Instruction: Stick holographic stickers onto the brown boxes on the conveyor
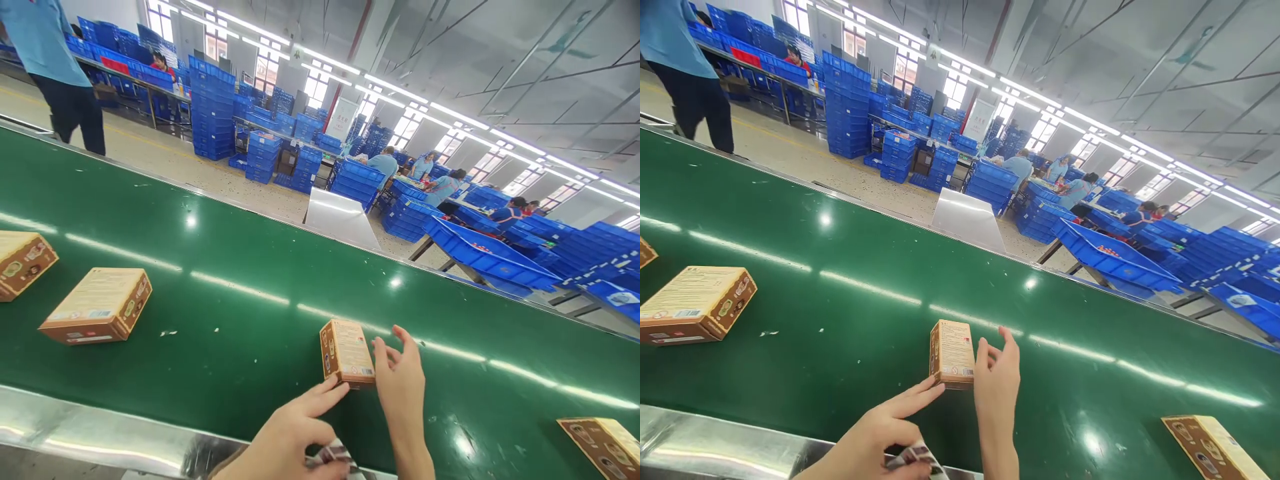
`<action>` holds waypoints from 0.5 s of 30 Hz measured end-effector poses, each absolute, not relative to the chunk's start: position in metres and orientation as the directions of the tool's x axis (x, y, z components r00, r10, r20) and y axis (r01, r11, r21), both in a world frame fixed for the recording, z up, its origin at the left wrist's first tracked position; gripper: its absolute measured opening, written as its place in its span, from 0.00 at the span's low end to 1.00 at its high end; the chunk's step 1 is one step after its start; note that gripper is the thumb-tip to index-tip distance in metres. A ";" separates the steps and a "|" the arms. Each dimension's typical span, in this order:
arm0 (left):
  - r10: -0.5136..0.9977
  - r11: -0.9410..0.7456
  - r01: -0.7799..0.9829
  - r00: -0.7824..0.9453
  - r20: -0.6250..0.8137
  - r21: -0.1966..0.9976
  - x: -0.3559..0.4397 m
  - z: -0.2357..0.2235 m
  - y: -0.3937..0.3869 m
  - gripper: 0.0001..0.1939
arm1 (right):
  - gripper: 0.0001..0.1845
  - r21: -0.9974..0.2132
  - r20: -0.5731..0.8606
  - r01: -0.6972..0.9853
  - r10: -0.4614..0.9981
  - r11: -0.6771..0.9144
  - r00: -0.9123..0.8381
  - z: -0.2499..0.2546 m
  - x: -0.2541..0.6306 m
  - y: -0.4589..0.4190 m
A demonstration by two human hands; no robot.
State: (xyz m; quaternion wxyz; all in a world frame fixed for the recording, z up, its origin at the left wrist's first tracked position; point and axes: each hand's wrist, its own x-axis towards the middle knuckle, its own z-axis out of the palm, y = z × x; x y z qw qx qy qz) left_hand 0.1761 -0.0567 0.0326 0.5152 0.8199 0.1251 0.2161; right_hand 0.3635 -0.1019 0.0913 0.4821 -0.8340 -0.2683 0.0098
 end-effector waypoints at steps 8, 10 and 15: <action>0.723 0.042 0.163 0.676 -0.143 0.986 0.111 0.066 -0.062 0.31 | 0.08 -0.418 0.556 0.862 0.831 0.287 -0.007 0.091 0.308 -0.148; 0.751 0.081 0.149 0.641 -0.159 0.985 0.106 0.073 -0.066 0.33 | 0.09 -0.306 0.606 0.889 0.790 0.341 -0.094 0.088 0.291 -0.144; 0.816 0.046 0.154 0.564 -0.126 0.987 0.092 0.071 -0.072 0.32 | 0.08 -0.169 0.655 0.928 0.742 0.332 -0.146 0.087 0.266 -0.131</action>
